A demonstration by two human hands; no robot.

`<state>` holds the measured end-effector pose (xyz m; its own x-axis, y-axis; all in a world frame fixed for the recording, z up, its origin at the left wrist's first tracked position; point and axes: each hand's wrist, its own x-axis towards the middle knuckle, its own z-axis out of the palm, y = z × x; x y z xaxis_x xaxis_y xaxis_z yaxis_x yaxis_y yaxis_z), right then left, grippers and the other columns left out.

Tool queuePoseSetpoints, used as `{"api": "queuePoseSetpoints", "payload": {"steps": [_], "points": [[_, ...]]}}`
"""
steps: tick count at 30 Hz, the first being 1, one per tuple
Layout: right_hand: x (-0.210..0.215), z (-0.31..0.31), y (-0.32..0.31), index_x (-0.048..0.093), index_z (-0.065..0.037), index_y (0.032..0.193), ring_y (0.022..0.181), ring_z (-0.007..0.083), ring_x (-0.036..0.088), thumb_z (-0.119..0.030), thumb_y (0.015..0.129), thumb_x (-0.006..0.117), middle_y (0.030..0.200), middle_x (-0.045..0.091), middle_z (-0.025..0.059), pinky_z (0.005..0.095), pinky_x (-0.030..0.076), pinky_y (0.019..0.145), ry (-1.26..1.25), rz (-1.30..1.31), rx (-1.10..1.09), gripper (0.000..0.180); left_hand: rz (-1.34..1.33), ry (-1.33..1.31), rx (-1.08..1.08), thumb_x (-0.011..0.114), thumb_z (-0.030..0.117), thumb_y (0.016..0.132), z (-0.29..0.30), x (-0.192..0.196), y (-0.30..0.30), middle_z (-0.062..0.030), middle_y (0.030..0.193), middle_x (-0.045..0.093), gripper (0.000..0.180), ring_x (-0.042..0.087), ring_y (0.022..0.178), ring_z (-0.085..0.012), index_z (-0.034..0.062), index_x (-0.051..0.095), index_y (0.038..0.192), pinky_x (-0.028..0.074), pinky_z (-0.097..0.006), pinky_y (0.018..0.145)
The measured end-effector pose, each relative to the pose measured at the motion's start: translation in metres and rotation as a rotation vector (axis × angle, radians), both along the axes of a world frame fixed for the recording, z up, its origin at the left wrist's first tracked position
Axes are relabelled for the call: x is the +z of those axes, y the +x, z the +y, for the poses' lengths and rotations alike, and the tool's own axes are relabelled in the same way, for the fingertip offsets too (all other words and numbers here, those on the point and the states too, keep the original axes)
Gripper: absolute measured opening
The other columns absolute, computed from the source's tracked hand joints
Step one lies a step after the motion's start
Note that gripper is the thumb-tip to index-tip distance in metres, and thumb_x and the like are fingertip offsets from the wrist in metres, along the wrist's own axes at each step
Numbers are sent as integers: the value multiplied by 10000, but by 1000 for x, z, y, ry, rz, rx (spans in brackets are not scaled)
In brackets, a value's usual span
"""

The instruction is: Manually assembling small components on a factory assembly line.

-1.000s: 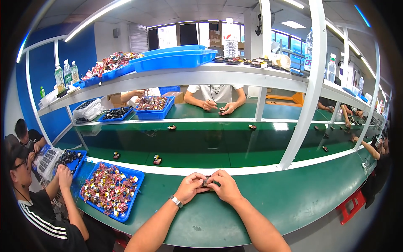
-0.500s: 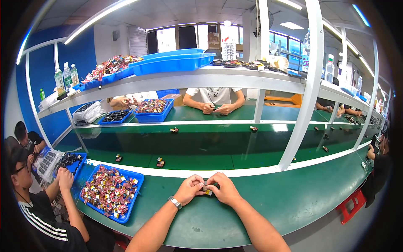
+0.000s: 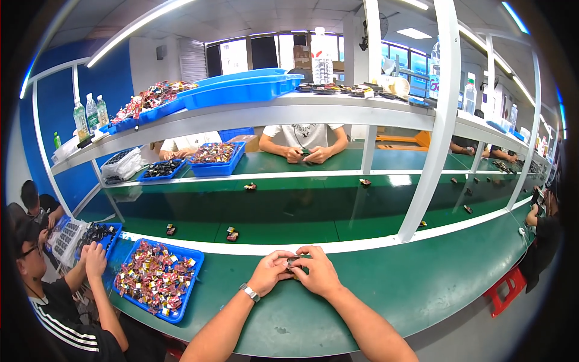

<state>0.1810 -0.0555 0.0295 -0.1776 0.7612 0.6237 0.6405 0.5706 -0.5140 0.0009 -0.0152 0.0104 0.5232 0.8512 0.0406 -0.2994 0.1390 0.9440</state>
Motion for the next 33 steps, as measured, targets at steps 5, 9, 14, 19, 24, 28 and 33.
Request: {"api": "queuePoseSetpoints", "payload": {"steps": [5,9,14,19,24,28,33], "points": [[-2,-2,-5,741,-90,901,1073,245,564,-111,791,709,1124,607,53,364,503,882,-40,57,-14,116,-54,-40,-14,415,42,1000,0,-1,-3,-97,1140,629,239,632,1043,-195,47,520,1215,544,-363,914],[-5,-2,-4,745,-96,918,1087,242,557,-111,797,709,1128,607,50,361,499,896,-73,96,7,127,-52,-48,-3,428,52,1000,1,-2,-1,-100,1135,631,223,631,1044,-196,46,521,1202,540,-370,918],[-12,0,-6,751,-109,942,1109,238,544,-129,802,721,1144,601,45,363,481,930,-101,133,1,144,-68,-46,-13,446,67,1003,0,-1,-2,-106,1131,631,206,628,1053,-199,51,518,1195,532,-379,930],[-12,1,-7,751,-112,941,1127,245,532,-128,804,723,1164,598,44,368,462,960,-140,152,0,141,-89,-46,-30,466,63,996,1,-1,-4,-107,1145,631,203,626,1062,-200,53,517,1192,531,-380,931],[-13,1,-9,750,-114,944,1157,266,518,-111,799,721,1227,586,51,374,460,974,-137,198,22,147,-108,-44,-25,508,76,989,2,-4,-3,-123,1203,618,206,620,1091,-208,54,514,1194,525,-387,950],[-1,-4,-13,743,-99,943,1183,273,517,-96,787,724,1248,588,65,379,473,962,-41,222,79,157,-211,-25,-53,547,100,982,1,-9,-5,-137,1244,597,208,611,1116,-215,60,513,1183,514,-401,979],[-2,-5,-12,735,-82,917,1179,282,521,-76,766,716,1223,596,69,386,477,959,3,201,34,152,-266,-33,-45,559,106,978,1,-8,-3,-134,1216,610,210,611,1118,-222,60,509,1176,509,-410,985]]}}
